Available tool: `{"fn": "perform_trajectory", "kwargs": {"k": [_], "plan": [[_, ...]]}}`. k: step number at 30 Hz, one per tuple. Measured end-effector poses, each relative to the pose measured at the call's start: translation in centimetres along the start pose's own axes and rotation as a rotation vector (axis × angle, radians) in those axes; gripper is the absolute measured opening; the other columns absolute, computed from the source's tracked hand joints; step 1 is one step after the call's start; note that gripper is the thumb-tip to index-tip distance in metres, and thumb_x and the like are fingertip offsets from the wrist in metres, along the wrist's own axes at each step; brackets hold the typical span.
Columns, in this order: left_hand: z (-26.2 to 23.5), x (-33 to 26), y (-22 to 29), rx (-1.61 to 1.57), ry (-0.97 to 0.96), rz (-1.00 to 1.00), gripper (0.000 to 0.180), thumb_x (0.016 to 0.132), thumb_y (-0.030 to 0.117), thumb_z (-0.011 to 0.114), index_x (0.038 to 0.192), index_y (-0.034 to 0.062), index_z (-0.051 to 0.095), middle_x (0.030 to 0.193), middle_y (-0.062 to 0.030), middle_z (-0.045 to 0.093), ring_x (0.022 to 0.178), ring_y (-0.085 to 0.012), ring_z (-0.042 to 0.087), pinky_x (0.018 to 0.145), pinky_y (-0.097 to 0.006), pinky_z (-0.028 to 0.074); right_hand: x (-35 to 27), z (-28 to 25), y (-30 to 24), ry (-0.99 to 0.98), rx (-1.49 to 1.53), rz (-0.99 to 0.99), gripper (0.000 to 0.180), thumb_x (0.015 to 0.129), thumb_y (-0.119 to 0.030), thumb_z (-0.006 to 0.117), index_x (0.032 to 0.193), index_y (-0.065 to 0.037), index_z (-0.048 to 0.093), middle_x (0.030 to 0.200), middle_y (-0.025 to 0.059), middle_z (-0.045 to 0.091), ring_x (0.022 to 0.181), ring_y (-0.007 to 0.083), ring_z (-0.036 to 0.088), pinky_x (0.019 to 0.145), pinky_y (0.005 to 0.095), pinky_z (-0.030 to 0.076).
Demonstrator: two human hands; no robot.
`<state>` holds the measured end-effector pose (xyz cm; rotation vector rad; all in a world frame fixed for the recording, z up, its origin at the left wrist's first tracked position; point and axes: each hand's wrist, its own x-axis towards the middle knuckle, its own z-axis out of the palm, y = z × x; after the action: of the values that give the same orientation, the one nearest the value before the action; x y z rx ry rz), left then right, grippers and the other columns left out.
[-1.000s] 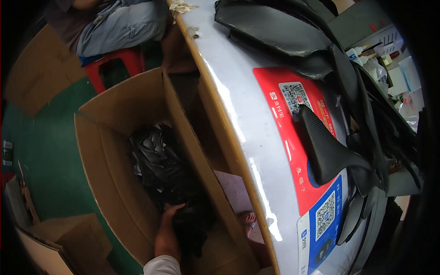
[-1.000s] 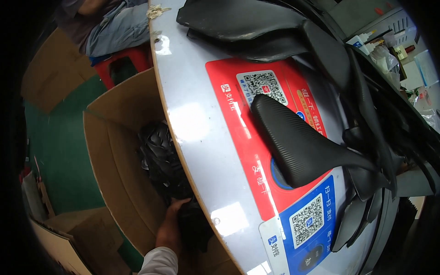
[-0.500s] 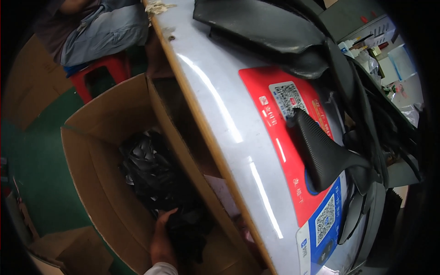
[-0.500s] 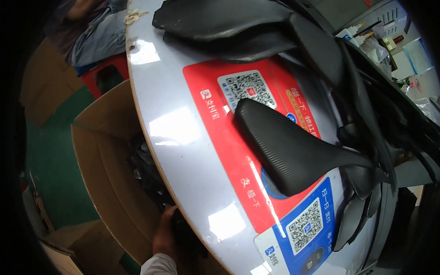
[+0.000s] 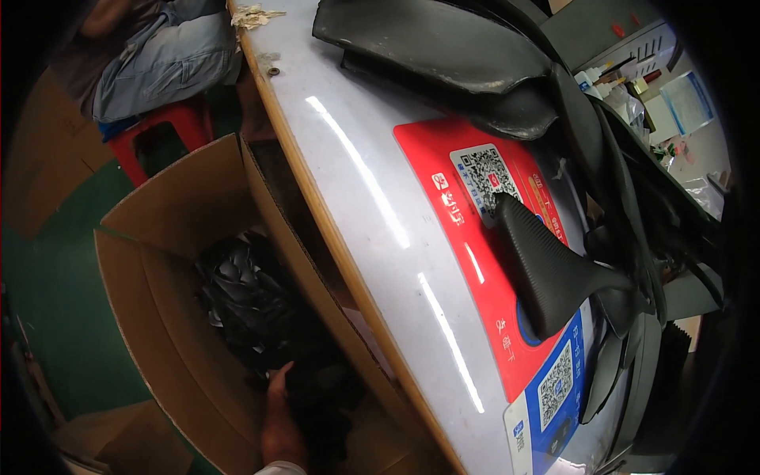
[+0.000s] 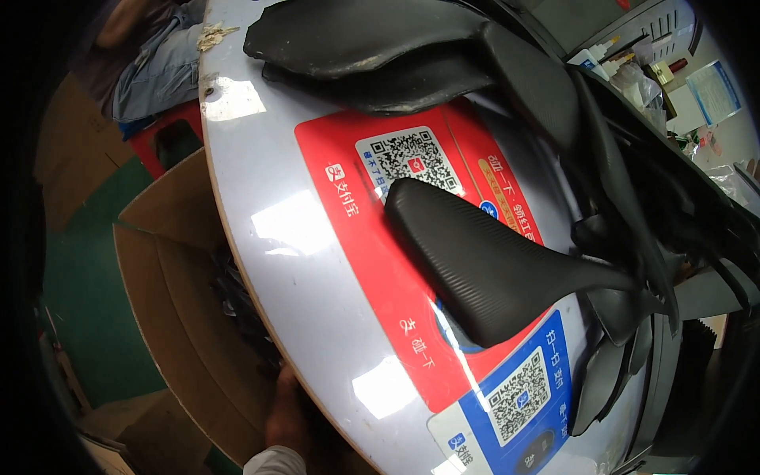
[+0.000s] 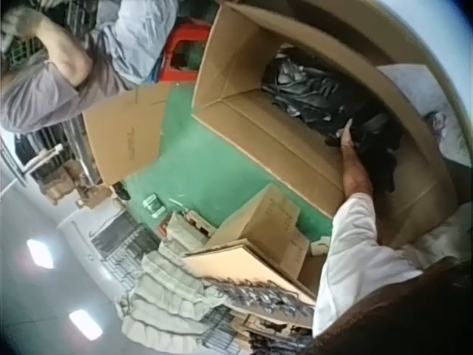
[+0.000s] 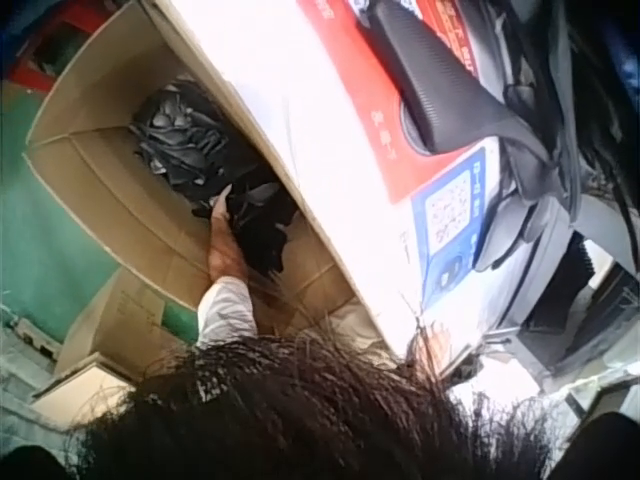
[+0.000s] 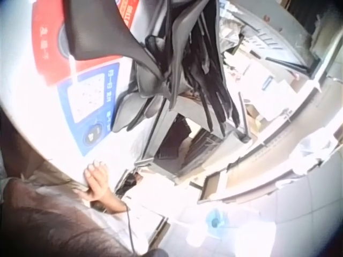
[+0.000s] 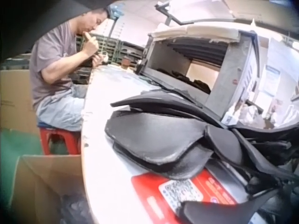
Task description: Assembling and finishing bicycle saddles by applying covers and smoothing edges using a specialized tool.
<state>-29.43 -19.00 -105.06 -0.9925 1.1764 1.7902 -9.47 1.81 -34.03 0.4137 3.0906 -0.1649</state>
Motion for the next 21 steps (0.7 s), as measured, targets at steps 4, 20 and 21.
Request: {"fn": "perform_trajectory", "kwargs": {"k": [4, 20, 21], "plan": [[-4.5, 1.1, 1.1, -0.026, -0.005, -0.071, 0.078, 0.076, 0.019, 0.086, 0.144, 0.0075, 0.049, 0.13, -0.0114, 0.063, 0.114, -0.0282, 0.062, 0.091, -0.045, 0.055, -0.9, 0.2, 0.3, -0.012, 0.067, -0.002, 0.019, 0.09, -0.008, 0.067, 0.105, 0.002, 0.07, 0.111, 0.0235, 0.069, 0.112, 0.0445, 0.065, 0.095, 0.0643, 0.05], [-2.5, 0.2, 0.1, -0.002, 0.232, 0.13, 0.056, 0.086, 0.023, 0.075, 0.133, -0.0042, 0.058, 0.126, -0.0115, 0.066, 0.109, -0.0271, 0.064, 0.093, -0.041, 0.053, 0.3, 1.0, -1.0, 0.04, 0.087, 0.029, 0.05, 0.09, -0.023, 0.073, 0.129, 0.005, 0.061, 0.131, 0.0286, 0.061, 0.125, 0.0469, 0.056, 0.107, 0.0629, 0.041], [-1.6, -1.2, 0.6, 0.007, 0.232, 0.136, 0.056, 0.086, 0.023, 0.075, 0.133, -0.0042, 0.058, 0.126, -0.0115, 0.066, 0.109, -0.0271, 0.064, 0.093, -0.041, 0.053, 0.8, 0.3, -1.5, 0.045, 0.094, 0.035, 0.05, 0.09, -0.023, 0.073, 0.129, 0.005, 0.061, 0.131, 0.0286, 0.061, 0.125, 0.0469, 0.056, 0.107, 0.0629, 0.041]]}}
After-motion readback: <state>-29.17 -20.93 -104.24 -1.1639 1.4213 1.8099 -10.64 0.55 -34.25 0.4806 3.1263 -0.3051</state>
